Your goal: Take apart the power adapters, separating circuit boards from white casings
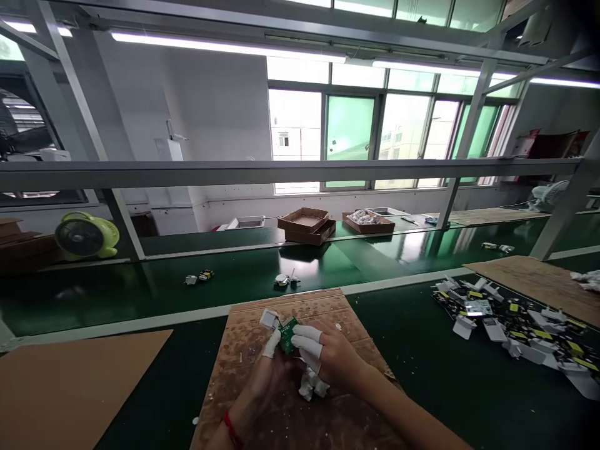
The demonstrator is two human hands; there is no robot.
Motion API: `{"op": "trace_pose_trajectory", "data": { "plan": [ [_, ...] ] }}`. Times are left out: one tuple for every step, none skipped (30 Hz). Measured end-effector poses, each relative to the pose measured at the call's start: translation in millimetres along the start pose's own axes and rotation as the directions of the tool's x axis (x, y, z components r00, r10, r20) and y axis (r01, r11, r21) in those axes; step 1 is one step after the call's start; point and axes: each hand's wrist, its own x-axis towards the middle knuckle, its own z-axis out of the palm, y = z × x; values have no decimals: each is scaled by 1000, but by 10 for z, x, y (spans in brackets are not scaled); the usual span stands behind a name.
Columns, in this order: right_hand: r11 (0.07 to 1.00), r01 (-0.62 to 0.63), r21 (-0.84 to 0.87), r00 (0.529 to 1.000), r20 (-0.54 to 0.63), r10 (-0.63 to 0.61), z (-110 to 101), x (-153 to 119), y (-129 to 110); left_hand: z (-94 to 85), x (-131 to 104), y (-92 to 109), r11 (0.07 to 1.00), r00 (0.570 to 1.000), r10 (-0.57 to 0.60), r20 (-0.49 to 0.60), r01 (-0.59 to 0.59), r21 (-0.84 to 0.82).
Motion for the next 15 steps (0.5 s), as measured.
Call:
{"op": "trace_pose_trajectory", "data": {
  "plan": [
    [997, -26, 69, 999, -18, 28, 40, -22, -10, -17, 22, -4, 999, 998, 11, -62, -14, -44],
    [986, -104, 130, 993, -36, 109, 73, -45, -15, -36, 45, -3, 997, 993, 14, -118, -23, -79],
    [961, -214, 176, 973, -44, 225, 102, -64, -21, -55, 68, 1, 994, 986, 9, -164, -27, -108],
    [923, -328, 201, 940, -33, 341, 128, -80, -33, -73, 88, 7, 991, 979, 0, -201, -27, -133],
    [881, -427, 201, 900, -1, 436, 152, -91, -51, -88, 105, 11, 988, 973, -14, -229, -22, -155],
    [847, -499, 183, 865, 46, 500, 174, -98, -74, -101, 119, 12, 984, 968, -28, -249, -16, -175],
    [824, -545, 154, 838, 96, 537, 194, -102, -99, -110, 131, 9, 982, 964, -42, -264, -9, -191],
    [809, -574, 127, 818, 134, 560, 212, -103, -122, -116, 141, 0, 979, 960, -54, -275, -3, -203],
    [793, -599, 111, 799, 155, 581, 226, -103, -141, -120, 149, -15, 978, 957, -63, -283, 3, -209],
    [776, -621, 106, 781, 164, 602, 238, -102, -153, -121, 156, -33, 977, 954, -71, -292, 8, -213],
    [759, -642, 108, 764, 168, 622, 248, -103, -158, -121, 162, -53, 977, 950, -74, -304, 8, -211],
    [745, -658, 107, 750, 173, 638, 257, -106, -155, -121, 167, -73, 980, 947, -80, -312, 17, -200],
    [737, -668, 102, 741, 179, 647, 265, -111, -147, -120, 173, -91, 984, 940, -90, -329, 33, -175],
    [735, -671, 93, 737, 186, 649, 275, -118, -134, -120, 178, -106, 991, 934, -93, -345, 51, -127],
    [739, -669, 83, 738, 195, 646, 286, -128, -119, -122, 184, -118, 995, 930, -91, -356, 73, -64]
  ]
}}
